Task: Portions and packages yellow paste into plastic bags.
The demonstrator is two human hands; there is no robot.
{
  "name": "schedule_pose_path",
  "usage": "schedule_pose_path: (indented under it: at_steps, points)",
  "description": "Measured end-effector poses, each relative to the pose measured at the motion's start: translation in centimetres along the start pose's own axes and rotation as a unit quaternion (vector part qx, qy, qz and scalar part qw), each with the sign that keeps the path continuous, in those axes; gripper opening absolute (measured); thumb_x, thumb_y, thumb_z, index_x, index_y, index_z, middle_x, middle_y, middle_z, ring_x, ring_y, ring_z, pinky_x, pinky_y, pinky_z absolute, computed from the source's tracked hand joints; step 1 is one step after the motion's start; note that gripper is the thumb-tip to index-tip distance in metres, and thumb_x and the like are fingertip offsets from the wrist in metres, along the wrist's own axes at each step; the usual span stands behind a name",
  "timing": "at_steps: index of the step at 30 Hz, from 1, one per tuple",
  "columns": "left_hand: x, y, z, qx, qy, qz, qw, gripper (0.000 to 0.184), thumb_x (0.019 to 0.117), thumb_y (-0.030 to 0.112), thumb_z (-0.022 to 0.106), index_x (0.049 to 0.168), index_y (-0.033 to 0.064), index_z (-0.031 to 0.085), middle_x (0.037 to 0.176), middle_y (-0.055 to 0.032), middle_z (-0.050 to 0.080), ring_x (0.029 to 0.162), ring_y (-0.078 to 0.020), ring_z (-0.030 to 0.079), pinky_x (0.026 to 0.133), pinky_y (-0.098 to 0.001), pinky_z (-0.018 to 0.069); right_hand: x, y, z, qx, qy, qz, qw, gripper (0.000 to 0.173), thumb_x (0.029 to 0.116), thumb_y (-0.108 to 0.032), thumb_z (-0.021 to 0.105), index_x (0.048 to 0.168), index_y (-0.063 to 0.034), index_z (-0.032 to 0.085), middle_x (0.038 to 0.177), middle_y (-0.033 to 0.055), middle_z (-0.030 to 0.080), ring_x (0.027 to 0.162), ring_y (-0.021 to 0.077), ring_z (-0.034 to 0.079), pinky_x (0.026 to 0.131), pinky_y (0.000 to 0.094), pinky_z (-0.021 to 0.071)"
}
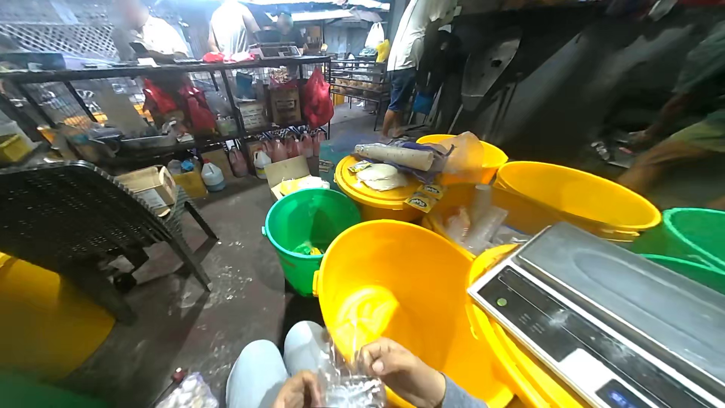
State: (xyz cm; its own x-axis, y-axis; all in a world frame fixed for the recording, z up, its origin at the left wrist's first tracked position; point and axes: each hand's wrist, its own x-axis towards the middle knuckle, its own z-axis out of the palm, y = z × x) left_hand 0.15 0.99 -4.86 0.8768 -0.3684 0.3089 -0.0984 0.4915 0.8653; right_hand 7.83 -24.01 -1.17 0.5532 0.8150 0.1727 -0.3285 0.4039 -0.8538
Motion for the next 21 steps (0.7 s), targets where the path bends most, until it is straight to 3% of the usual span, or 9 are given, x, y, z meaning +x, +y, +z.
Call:
schedule_pose_path:
  at_steps: [2,3,6,9,12,15,17,19,21]
  points:
    - [0.1,1.1,0.2,0.091,0.045,0.003,0.995,0.032,0.0836,0.033,0.08,0.111,0.0279,0.065,0.109,0.0167,0.066,0.103,0.0028,0.061,0.09,-0.0191,0.0508,0.2,-0.2,-0.4,-0.083,-0.031,-0.03,0.996,0.009,0.0955,-0.031,0.065,0.1,-0.023,0.065,0.093,-0.0126,0.065,0.086,-0.0017,0.06,0.078,0.0207,0.0497]
    - [0.2,1.4,0.7,0.131,0.088,0.002,0.988,0.035,0.0803,0.019,0.08,0.108,0.0248,0.06,0.111,0.0156,0.065,0.106,0.0012,0.061,0.093,-0.0221,0.0517,0.2,-0.1,0.0,-0.106,-0.021,-0.031,0.994,0.014,0.0934,-0.024,0.066,0.105,-0.0194,0.06,0.097,-0.0105,0.063,0.091,0.0,0.06,0.082,0.0228,0.0502]
    - [1.3,1.5,3.5,0.199,0.279,0.038,0.939,0.031,0.0806,-0.012,0.061,0.104,0.0061,0.053,0.101,0.0094,0.065,0.094,0.0008,0.064,0.084,-0.0225,0.0568,0.3,0.3,3.3,-0.172,0.096,-0.021,0.98,0.031,0.0859,0.002,0.064,0.113,-0.0043,0.052,0.101,-0.0024,0.063,0.094,0.0029,0.062,0.087,0.0257,0.0534]
    - [2.4,-0.3,5.1,0.239,0.41,0.113,0.873,0.022,0.0897,-0.01,0.052,0.108,0.0024,0.055,0.095,0.0124,0.067,0.085,0.0055,0.064,0.078,-0.0194,0.0576,0.7,1.6,5.1,-0.203,0.224,-0.055,0.952,0.029,0.0896,0.004,0.065,0.114,-0.002,0.05,0.094,0.0002,0.062,0.083,0.0051,0.063,0.079,0.0274,0.0564]
    - [2.6,-1.7,5.5,0.326,0.431,0.178,0.822,0.027,0.0893,-0.011,0.056,0.115,-0.0068,0.049,0.106,0.0036,0.062,0.09,0.0072,0.063,0.082,-0.0168,0.057,1.0,2.5,4.4,-0.315,0.333,-0.112,0.882,0.033,0.0899,0.001,0.064,0.121,0.0025,0.052,0.086,0.0038,0.063,0.071,0.0082,0.063,0.067,0.0277,0.0568]
    - [1.9,-2.2,5.2,0.447,0.411,0.206,0.768,0.013,0.0872,-0.002,0.058,0.1,-0.0044,0.053,0.099,-0.0061,0.056,0.091,0.0012,0.056,0.083,-0.0131,0.0497,0.9,2.2,3.2,-0.552,0.31,-0.166,0.757,0.028,0.0901,-0.005,0.068,0.116,0.0034,0.061,0.1,0.0164,0.067,0.074,0.016,0.066,0.068,0.0283,0.0584]
    - [1.5,-1.6,5.4,0.498,0.406,0.209,0.737,0.009,0.084,-0.001,0.055,0.092,-0.0035,0.054,0.094,-0.0091,0.055,0.091,-0.0031,0.055,0.082,-0.0128,0.0468,0.8,2.0,2.8,-0.617,0.269,-0.152,0.724,0.029,0.0886,-0.009,0.073,0.116,0.0003,0.066,0.112,0.0215,0.065,0.072,0.019,0.067,0.064,0.0304,0.0591]
    - [1.1,-1.0,5.6,0.553,0.397,0.198,0.706,0.007,0.0845,0.003,0.056,0.089,-0.0017,0.055,0.091,-0.0122,0.056,0.088,-0.0081,0.056,0.081,-0.0142,0.0466,0.9,1.9,2.0,-0.642,0.287,-0.167,0.691,0.021,0.0865,-0.014,0.073,0.105,-0.004,0.068,0.107,0.0173,0.066,0.068,0.0152,0.065,0.058,0.0274,0.0574]
    - [1.1,-0.6,6.5,0.604,0.377,0.141,0.688,0.01,0.0827,0.002,0.063,0.088,-0.0052,0.06,0.086,-0.0171,0.061,0.076,-0.0143,0.06,0.07,-0.0197,0.0519,1.0,1.3,1.2,-0.649,0.332,-0.208,0.652,0.018,0.085,-0.017,0.07,0.098,-0.0053,0.066,0.086,0.0077,0.066,0.064,0.0104,0.062,0.056,0.0228,0.0538]
